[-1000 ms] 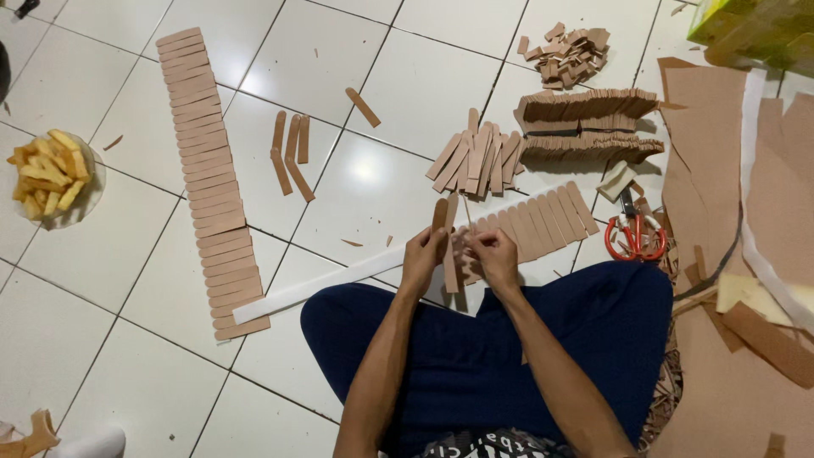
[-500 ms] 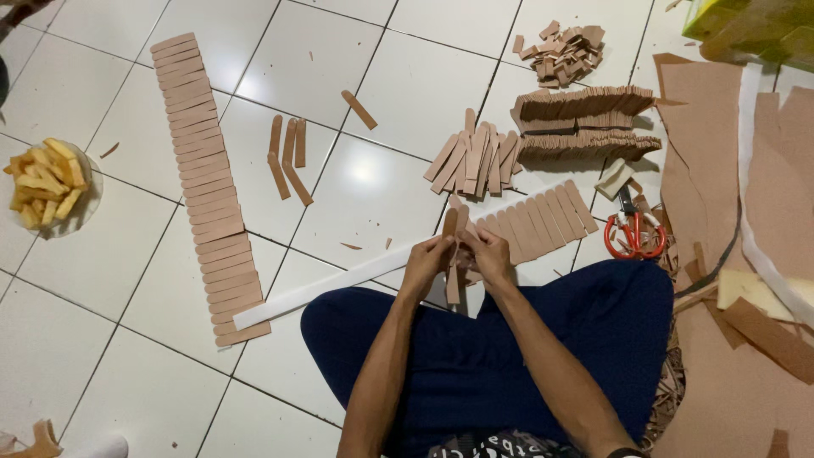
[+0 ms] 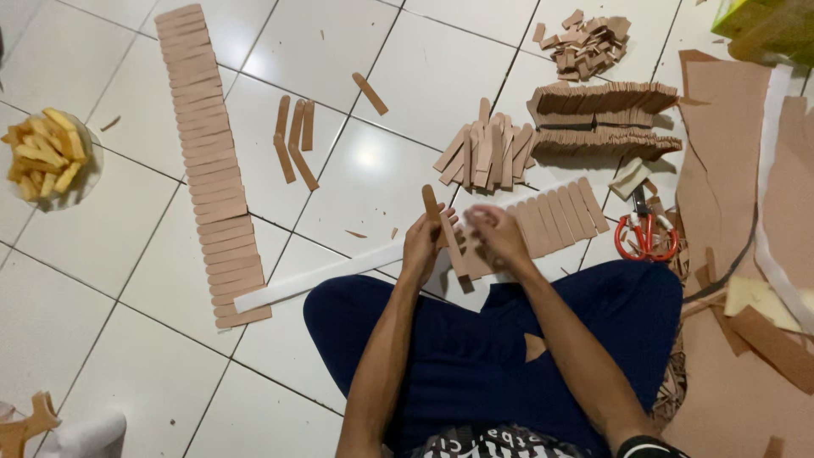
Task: The person sits on a tiled floor and arranges wooden craft sticks in a straight line along a white strip. They pick up sticks from a pile and place them one by one, occasionally adjusting the alignment of the row.
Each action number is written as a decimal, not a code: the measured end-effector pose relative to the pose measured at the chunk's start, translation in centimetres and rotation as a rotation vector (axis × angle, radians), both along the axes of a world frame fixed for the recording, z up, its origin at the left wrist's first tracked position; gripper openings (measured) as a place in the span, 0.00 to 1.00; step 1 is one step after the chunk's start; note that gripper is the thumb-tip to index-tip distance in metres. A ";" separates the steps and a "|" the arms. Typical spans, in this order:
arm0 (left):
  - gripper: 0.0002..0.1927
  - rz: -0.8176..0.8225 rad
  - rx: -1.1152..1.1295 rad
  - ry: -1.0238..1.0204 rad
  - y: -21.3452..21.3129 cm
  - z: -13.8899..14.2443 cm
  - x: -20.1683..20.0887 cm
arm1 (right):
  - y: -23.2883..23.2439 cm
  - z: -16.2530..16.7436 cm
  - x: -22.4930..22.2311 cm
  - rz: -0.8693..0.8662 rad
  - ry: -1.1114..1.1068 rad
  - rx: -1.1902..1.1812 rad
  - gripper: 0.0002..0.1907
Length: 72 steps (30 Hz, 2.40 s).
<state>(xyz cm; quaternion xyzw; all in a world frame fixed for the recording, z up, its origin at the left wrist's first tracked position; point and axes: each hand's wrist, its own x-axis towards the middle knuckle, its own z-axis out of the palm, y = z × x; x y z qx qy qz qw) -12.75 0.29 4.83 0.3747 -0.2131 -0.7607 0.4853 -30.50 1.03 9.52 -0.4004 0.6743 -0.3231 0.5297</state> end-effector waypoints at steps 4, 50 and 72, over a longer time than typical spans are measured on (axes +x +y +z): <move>0.26 0.015 -0.021 0.003 0.0 -2.3 0.0 | 4.8 -3.2 1.1 0.130 0.087 -0.167 0.19; 0.17 0.034 -0.566 -1.442 -10.4 5.8 -4.4 | 4.3 -6.1 0.2 -0.196 -0.122 -0.099 0.20; 0.24 -0.372 -0.963 -1.700 1.3 -1.9 2.8 | 3.2 -6.0 -2.1 -0.180 0.314 -0.405 0.19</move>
